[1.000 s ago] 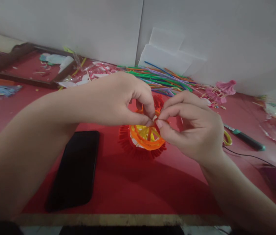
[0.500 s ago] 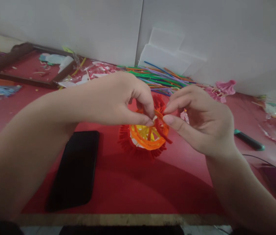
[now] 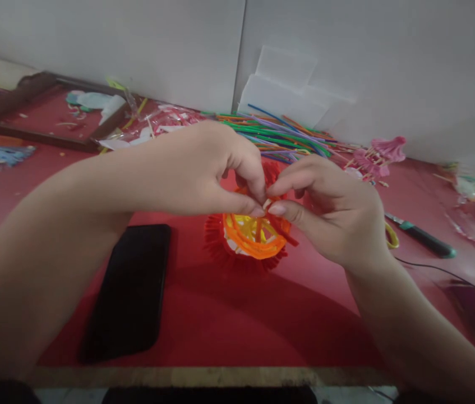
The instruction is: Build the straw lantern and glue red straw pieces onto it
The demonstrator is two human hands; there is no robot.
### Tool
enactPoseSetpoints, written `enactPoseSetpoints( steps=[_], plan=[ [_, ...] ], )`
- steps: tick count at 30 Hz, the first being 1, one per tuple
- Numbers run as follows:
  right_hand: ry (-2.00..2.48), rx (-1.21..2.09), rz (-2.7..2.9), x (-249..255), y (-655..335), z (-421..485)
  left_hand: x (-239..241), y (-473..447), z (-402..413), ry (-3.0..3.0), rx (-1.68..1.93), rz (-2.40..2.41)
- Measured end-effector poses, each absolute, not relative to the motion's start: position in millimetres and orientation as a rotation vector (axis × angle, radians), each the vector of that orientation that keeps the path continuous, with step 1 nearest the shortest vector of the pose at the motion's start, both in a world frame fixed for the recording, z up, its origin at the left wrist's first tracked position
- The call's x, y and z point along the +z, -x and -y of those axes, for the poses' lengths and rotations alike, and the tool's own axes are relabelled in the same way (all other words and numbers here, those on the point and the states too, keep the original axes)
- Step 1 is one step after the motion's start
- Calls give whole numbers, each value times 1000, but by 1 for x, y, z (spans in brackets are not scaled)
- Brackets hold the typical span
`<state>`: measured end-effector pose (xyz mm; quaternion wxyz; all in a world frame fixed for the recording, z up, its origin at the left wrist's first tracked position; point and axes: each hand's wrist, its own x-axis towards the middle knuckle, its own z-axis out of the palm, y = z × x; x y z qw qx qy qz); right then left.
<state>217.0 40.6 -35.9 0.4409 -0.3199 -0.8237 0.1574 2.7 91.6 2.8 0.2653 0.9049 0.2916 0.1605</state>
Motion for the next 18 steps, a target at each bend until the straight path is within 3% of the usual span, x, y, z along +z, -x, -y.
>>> enactPoseSetpoints(
  steps=[18],
  plan=[
    [858,488,1985,-36,-215,-39,9,-5,-90,-2441,392,-772]
  ],
)
